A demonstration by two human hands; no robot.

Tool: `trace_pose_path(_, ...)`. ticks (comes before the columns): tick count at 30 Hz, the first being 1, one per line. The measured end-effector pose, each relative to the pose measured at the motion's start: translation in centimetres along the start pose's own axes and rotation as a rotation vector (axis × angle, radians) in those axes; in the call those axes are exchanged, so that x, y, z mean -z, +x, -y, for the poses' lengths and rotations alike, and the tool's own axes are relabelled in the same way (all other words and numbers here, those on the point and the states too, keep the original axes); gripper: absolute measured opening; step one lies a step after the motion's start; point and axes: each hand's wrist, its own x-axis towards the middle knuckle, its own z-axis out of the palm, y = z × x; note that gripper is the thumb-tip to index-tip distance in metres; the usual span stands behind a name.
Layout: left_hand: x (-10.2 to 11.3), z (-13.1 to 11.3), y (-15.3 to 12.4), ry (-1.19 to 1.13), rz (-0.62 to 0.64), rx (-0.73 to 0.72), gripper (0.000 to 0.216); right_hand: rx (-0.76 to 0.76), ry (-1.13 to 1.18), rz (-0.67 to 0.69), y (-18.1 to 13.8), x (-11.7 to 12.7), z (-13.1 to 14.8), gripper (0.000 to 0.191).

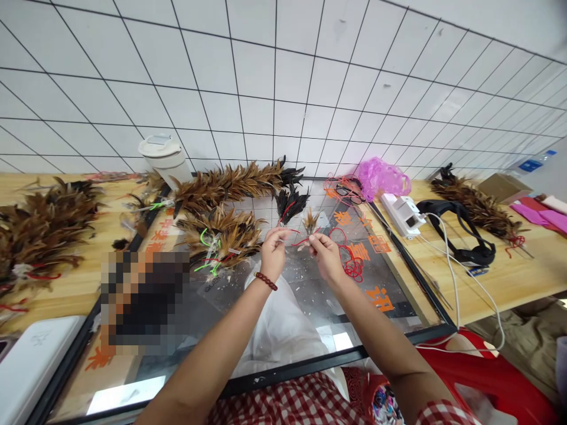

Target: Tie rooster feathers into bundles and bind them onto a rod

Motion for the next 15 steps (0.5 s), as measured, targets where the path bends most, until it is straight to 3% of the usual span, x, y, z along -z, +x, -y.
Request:
trace_pose_path(2,0.3,-0.8,-0.2,0.134,-0.001,-0.157,0.026,0.038,0.033,-0.083,0.3,0.2,0.1,0.032)
trace_pose_path(4,0.6,-1.7,-0.3,0.190,0.002,-0.196,0.030,0.053,0.047,-0.125,0.3,0.3,0.2,0.032)
trace_pose_path(8,1.2,-3.3,-0.7,0.177,0.035,-0.057,0.013,0.062,-0.027,-0.049,-0.2,-0.2,0.4,0.033)
trace_pose_path(13,1.5,-2.8,-1.9,0.028,0.245,0.164,0.018,0.004,-0.083,0.149,-1.7,-1.7,0.3,0.030)
trace_pose_path(15,1.5,-2.3,-2.2,-0.065,0.249,0.231,0.024,-0.020,-0.094,0.202,-2.1,-2.1,0.2,0.029)
